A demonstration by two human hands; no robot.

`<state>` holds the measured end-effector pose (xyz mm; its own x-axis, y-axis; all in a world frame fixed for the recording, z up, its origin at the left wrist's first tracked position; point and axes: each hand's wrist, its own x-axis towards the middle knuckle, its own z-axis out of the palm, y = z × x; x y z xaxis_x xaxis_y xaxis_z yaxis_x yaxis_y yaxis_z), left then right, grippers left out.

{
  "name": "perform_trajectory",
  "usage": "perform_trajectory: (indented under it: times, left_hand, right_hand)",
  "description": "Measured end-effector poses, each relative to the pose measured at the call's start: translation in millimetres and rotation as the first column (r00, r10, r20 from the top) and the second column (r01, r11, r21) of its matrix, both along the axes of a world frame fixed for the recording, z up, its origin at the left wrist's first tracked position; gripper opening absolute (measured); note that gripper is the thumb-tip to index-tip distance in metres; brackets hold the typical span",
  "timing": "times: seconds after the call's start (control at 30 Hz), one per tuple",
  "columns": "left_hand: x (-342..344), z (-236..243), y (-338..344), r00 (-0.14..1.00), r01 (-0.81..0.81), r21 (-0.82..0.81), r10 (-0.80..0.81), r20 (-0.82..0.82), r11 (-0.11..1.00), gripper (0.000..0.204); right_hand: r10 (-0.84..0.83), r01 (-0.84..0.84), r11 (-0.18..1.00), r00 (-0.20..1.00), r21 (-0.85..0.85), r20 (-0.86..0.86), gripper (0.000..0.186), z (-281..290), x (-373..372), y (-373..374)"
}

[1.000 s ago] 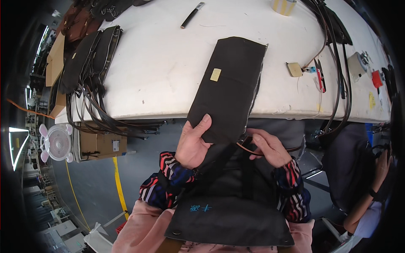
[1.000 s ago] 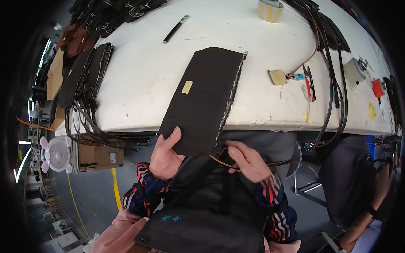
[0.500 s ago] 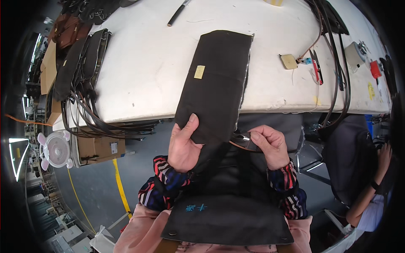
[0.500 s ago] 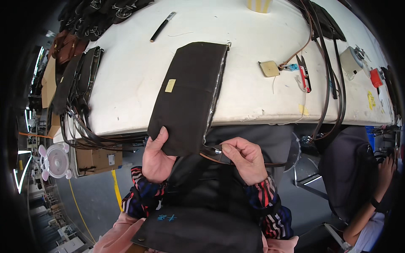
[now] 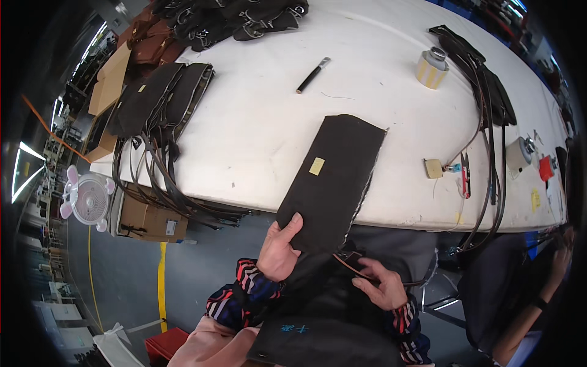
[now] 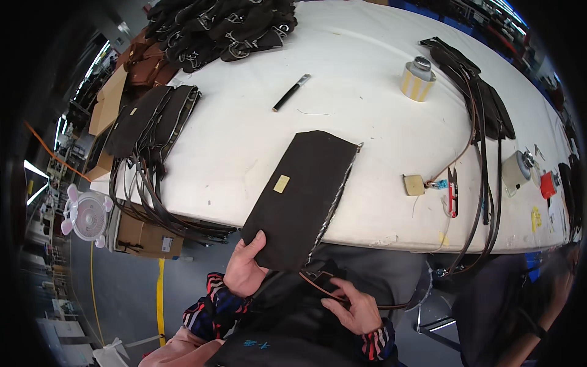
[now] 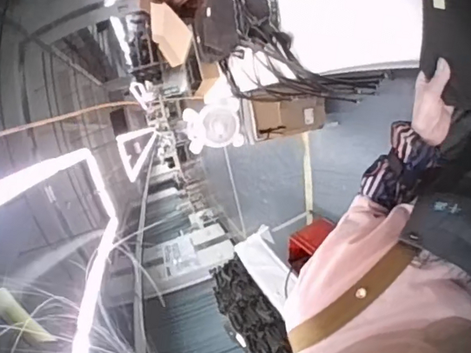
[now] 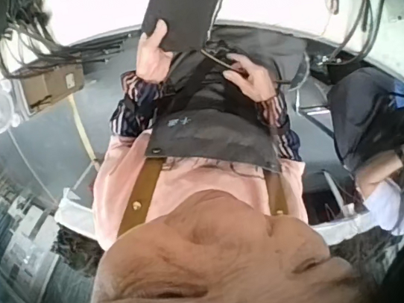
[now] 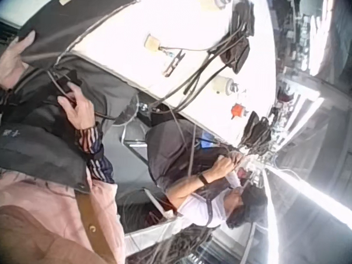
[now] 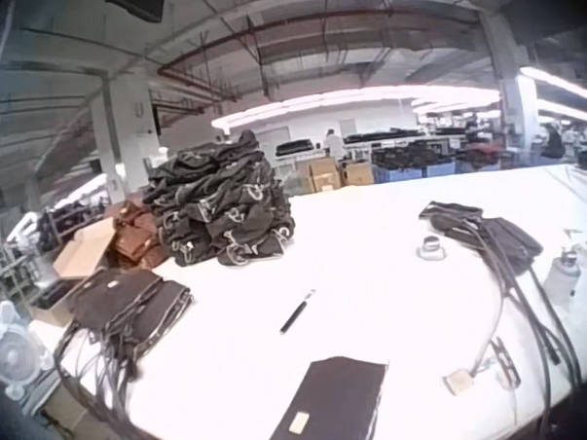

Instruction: Applying edge paint or dye to the edges of leather bags and straps at a finishing station.

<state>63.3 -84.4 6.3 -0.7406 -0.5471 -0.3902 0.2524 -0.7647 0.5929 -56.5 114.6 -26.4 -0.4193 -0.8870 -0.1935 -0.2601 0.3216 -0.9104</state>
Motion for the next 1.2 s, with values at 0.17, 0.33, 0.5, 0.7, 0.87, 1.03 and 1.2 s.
perform_trajectory:
  times: [0.17, 0.33, 0.5, 0.7, 0.87, 1.03, 1.2]
  left_hand:
    - [2.2, -3.6, -5.1, 0.999, -0.029, 0.016, 0.029, 0.018, 0.999, 0.028]
    - [9.9, -1.3, -9.9, 1.0, 0.012, 0.005, -0.012, 0.017, 1.0, 0.03]
    - [40.1, -4.4, -14.3, 0.99, 0.127, -0.052, -0.124, 0.068, 0.99, 0.032]
    - [56.5, 1.9, -15.8, 0.989, 0.129, -0.04, -0.125, 0.085, 0.991, 0.034]
    - [54.0, -6.7, -21.7, 0.983, 0.153, -0.094, -0.141, 0.12, 0.984, 0.032]
    - [68.9, -5.4, -35.8, 0.976, 0.12, -0.077, -0.103, 0.193, 0.99, 0.032]
    - [72.6, 14.2, -50.6, 0.98, 0.165, -0.176, -0.141, 0.139, 0.97, 0.033]
  right_hand:
    - [0.005, 0.003, 0.996, 0.995, 0.09, -0.096, 0.027, -2.4, 13.6, 14.2]
    - [0.064, -0.044, 0.987, 0.99, 0.156, -0.127, 0.028, -3.5, 15.1, 15.4]
    - [-0.039, 0.022, 0.999, 0.909, -0.046, -0.415, 0.034, 69.9, -9.0, 0.0]
    - [0.219, -0.437, 0.899, 0.511, -0.032, -0.831, 0.058, 77.9, -13.3, -83.3]
    - [0.145, 0.321, 0.861, 0.586, 0.393, -0.797, 0.061, 75.3, -153.8, -86.5]
    - [0.344, -0.381, 0.896, 0.27, 0.228, -0.899, 0.058, 84.5, -51.3, -120.2]
    - [0.042, 0.086, 0.99, 0.581, 0.113, -0.813, 0.037, 97.9, -105.3, -92.0]
